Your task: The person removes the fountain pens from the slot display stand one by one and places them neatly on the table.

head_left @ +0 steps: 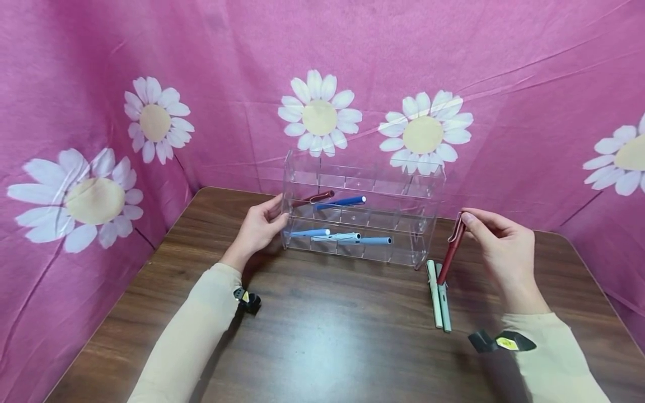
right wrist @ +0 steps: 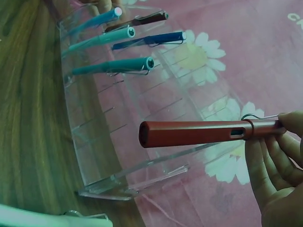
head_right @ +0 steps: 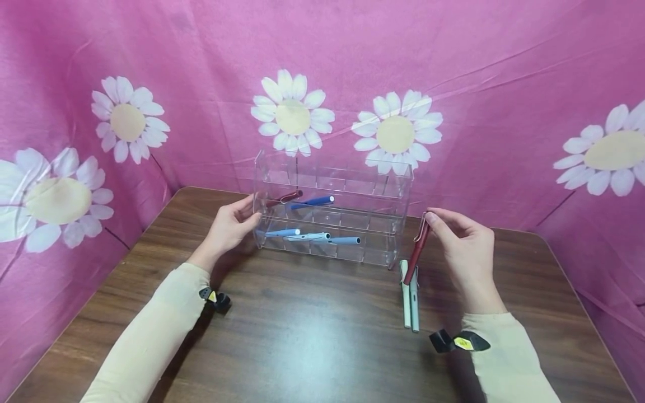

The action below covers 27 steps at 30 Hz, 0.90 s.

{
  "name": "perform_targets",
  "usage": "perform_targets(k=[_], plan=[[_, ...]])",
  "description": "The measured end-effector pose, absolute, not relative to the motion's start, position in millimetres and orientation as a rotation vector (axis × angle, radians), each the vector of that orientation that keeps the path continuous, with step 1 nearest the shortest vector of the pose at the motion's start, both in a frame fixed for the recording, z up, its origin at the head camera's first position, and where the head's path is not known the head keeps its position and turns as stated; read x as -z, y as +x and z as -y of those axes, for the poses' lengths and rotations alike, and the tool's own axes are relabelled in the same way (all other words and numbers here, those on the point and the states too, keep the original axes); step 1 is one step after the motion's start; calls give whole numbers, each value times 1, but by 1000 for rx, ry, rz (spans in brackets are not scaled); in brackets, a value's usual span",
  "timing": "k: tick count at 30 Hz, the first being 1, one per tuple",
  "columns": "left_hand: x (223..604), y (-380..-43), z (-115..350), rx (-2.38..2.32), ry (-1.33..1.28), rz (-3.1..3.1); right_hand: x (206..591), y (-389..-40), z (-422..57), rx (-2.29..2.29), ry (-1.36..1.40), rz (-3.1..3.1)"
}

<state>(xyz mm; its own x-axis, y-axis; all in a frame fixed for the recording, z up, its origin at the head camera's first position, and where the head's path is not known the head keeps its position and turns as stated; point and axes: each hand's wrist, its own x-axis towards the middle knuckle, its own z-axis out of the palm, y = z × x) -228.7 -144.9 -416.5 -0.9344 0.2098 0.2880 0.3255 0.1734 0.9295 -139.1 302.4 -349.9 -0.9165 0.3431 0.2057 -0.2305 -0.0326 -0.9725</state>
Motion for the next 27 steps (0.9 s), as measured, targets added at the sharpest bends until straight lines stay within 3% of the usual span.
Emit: perform_targets(k=[27], plan=[[417, -230, 144, 1850, -524, 2343, 386, -124, -325, -1961, -191, 2162]])
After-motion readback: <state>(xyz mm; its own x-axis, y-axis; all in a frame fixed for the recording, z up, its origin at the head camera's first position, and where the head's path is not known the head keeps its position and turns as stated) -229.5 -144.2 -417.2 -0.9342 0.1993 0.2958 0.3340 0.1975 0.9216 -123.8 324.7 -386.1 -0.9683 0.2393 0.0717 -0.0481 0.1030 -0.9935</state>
